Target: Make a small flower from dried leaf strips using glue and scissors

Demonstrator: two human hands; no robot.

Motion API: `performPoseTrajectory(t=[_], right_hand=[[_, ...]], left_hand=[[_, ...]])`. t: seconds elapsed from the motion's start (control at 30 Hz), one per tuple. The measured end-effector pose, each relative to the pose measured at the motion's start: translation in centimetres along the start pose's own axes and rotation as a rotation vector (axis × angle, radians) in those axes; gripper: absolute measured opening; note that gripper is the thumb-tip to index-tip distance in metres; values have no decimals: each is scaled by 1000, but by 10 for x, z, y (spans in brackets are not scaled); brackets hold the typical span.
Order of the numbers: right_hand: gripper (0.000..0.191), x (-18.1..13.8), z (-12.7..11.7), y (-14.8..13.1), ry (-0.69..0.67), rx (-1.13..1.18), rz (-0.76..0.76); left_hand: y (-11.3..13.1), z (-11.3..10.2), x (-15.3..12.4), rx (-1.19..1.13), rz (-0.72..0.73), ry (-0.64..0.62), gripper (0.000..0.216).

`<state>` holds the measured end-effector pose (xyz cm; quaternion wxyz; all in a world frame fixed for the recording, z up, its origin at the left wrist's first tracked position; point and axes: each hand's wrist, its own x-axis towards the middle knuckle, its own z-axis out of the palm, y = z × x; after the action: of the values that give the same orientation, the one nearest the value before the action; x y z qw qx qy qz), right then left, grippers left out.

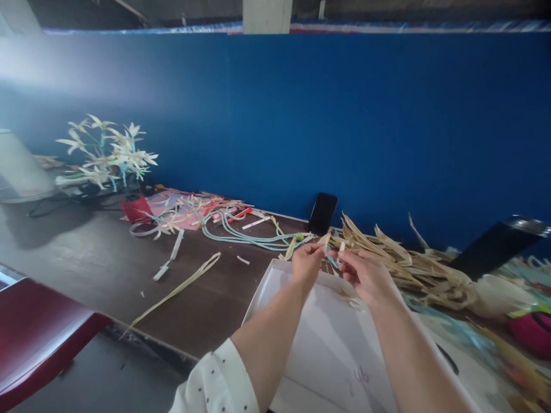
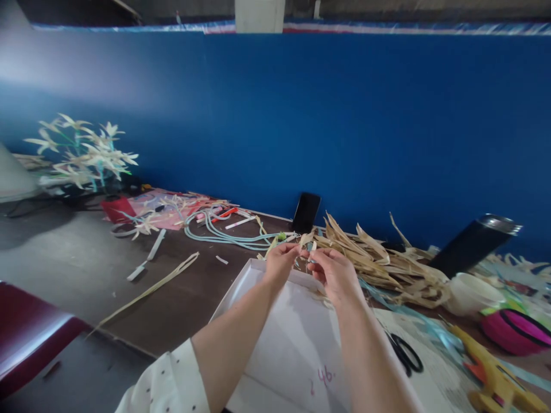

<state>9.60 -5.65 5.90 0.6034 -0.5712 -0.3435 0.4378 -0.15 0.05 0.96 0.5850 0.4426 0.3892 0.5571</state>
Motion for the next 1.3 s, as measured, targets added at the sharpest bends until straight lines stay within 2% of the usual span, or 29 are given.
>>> performPoseTrajectory(t=[0.17, 0.37, 0.83, 1.13, 1.3], right_hand=[[24, 11, 0, 28, 122, 146, 25], [32, 17, -6, 44, 126, 229, -6], [27, 14, -9, 43, 173, 246, -25], [29, 16, -14, 43, 136, 302, 16], [31, 13, -12, 39, 162, 267, 53]], left_hand=[[-5, 1, 3, -12, 7, 33, 23], [-2, 2, 0, 49, 20, 7, 23], [-4, 2, -3, 79, 18, -30, 24], [-1, 2, -5, 100, 40, -46, 23], [-3, 2, -4, 105, 59, -42, 20]])
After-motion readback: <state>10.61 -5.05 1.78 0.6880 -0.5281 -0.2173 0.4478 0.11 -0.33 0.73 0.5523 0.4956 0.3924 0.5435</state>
